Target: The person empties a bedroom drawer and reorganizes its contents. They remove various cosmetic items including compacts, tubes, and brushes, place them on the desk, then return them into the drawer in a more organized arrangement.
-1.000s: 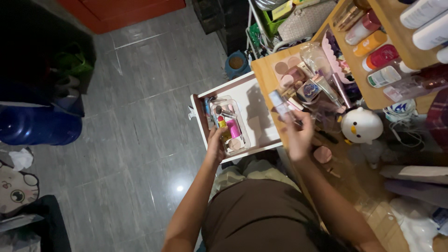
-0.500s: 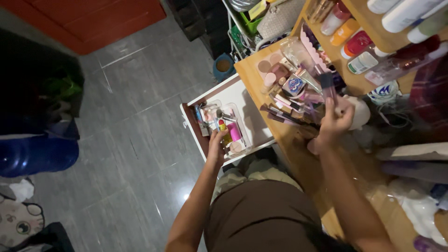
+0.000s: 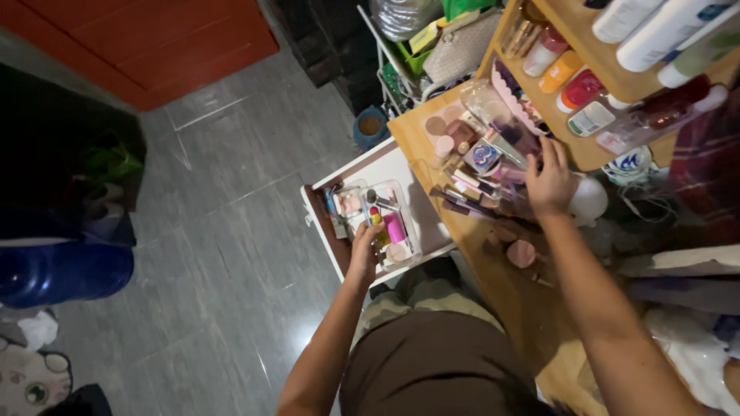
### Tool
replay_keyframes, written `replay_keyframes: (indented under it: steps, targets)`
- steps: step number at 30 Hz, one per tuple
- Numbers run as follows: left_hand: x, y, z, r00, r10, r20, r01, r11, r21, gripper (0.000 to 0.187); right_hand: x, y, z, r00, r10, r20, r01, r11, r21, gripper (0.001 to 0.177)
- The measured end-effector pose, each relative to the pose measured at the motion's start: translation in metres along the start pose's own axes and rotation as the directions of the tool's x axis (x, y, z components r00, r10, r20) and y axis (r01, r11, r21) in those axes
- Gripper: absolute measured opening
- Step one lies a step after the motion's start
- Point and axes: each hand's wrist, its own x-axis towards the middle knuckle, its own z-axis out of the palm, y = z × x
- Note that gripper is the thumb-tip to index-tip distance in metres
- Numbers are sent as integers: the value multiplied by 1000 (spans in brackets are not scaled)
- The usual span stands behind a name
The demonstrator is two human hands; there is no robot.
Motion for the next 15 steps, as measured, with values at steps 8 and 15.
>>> replay_keyframes:
  steps: [8,15]
  targets:
    - [2,-10,-6,1000,-16,-4,16,999,48,51,-50,-114,-18,932,-306,193,156,820,551,26]
    - [0,-30,-12,999,27,-18,-26,997,78,48,-55,-217,5,826,-470,311,336,854,398,32]
